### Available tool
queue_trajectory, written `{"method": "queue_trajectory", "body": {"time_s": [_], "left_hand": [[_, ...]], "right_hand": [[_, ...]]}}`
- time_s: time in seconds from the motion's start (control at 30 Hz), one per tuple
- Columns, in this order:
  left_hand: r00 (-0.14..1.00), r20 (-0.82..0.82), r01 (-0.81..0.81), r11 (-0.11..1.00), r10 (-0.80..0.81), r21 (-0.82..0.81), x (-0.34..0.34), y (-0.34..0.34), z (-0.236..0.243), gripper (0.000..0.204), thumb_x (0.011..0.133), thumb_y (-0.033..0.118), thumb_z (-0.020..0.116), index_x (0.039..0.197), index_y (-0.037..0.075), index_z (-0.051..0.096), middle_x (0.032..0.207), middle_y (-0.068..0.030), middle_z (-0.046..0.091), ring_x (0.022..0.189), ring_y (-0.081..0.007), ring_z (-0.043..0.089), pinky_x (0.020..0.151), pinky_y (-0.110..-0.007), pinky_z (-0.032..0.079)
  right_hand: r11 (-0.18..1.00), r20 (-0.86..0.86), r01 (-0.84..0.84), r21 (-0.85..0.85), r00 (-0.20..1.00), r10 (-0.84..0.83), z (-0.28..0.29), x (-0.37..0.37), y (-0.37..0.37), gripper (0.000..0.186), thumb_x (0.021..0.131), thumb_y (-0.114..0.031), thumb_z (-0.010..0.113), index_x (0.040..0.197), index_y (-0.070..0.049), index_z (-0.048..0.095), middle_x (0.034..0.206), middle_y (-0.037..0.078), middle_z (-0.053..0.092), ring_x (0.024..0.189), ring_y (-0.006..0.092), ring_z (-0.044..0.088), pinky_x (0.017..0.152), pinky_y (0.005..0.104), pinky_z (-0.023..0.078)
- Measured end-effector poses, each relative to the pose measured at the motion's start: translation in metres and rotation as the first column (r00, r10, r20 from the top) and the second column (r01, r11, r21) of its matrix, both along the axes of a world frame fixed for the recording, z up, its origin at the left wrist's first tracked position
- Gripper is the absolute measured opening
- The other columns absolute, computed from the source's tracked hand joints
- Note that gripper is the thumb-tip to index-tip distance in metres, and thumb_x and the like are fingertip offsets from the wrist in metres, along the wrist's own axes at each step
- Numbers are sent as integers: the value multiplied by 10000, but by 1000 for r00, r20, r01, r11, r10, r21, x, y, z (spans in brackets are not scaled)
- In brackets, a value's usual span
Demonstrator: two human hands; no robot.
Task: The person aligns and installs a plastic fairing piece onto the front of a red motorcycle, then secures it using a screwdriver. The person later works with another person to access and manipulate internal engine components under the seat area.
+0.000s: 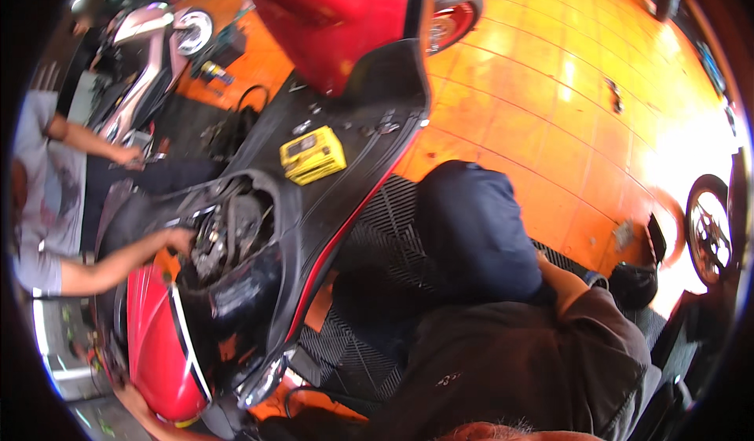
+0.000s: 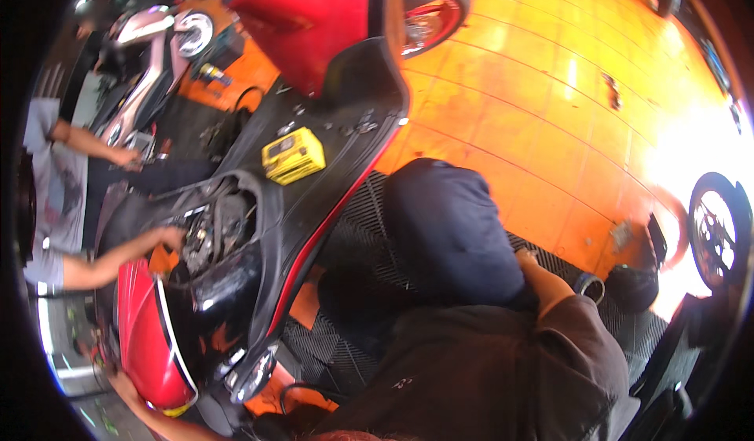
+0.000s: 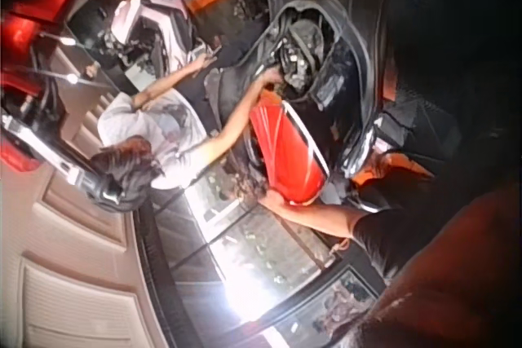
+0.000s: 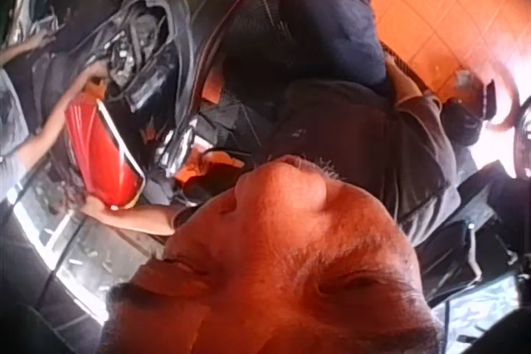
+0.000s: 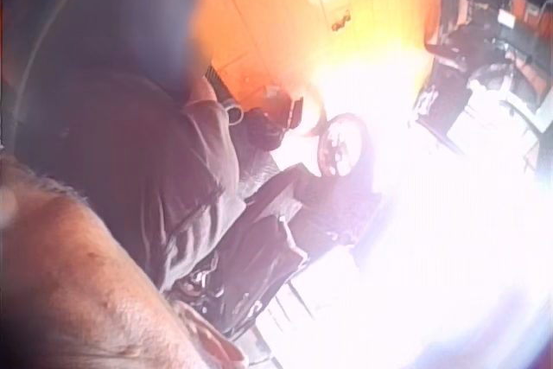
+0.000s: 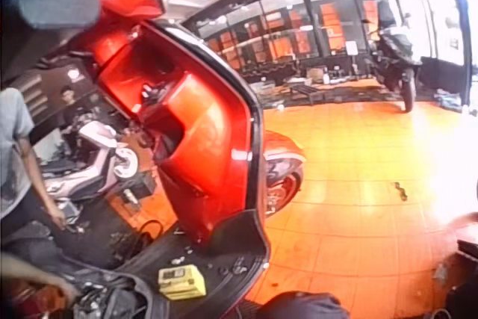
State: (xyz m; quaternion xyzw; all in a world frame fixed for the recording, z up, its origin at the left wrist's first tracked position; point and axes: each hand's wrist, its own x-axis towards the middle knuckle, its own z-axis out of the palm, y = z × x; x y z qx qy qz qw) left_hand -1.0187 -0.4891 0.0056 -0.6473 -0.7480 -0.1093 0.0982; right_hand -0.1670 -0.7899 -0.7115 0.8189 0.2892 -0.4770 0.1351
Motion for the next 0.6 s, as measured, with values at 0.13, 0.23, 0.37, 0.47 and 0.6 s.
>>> {"method": "queue_trajectory", "body": {"time_s": [0.13, 0.23, 0.37, 0.47, 0.6], "left_hand": [[992, 129, -19, 992, 2, 129, 25, -12, -7, 354, 968, 234, 523, 1147, -61, 600, 1065, -137, 633, 1008, -243, 553, 944, -335, 403], [993, 95, -83, 981, 67, 176, 26, -20, -9, 369, 973, 265, 536, 1155, -48, 607, 1063, -130, 642, 995, -234, 561, 940, -331, 406], [983, 175, -75, 990, 53, 122, 27, -14, -8, 536, 979, 351, 525, 1361, -24, 488, 1354, -164, 539, 1195, -242, 511, 1041, -352, 354], [963, 256, -114, 989, 86, 93, 27, -20, -10, 549, 983, 363, 516, 1368, -26, 476, 1357, -170, 530, 1193, -255, 509, 1041, -358, 355], [959, 205, -222, 970, 198, 101, 14, -20, -6, 509, 1001, 338, 448, 1382, 1, 470, 1371, -156, 510, 1233, -270, 487, 1044, -371, 356]], "right_hand": [[996, 56, -32, 85, 998, 27, 28, 2, 50, 438, 815, -344, 579, 1174, -102, 649, 1258, 181, 585, 1172, 333, 561, 973, 437, 451], [979, 152, -98, 179, 986, 71, 59, 15, 77, 460, 811, -359, 582, 1191, -106, 636, 1278, 171, 571, 1187, 327, 548, 982, 438, 440], [892, 303, -249, 378, 943, 135, 146, 25, 109, 490, 806, -379, 585, 1214, -112, 619, 1305, 156, 551, 1207, 320, 530, 994, 440, 426], [707, 381, -488, 512, 867, 322, 199, -7, 161, 513, 801, -395, 587, 1232, -116, 606, 1325, 146, 537, 1221, 315, 517, 1004, 442, 415], [307, 450, -785, 539, 576, 682, 197, -75, 227, 545, 796, -415, 590, 1255, -122, 589, 1352, 131, 518, 1241, 307, 500, 1016, 444, 400]]}}
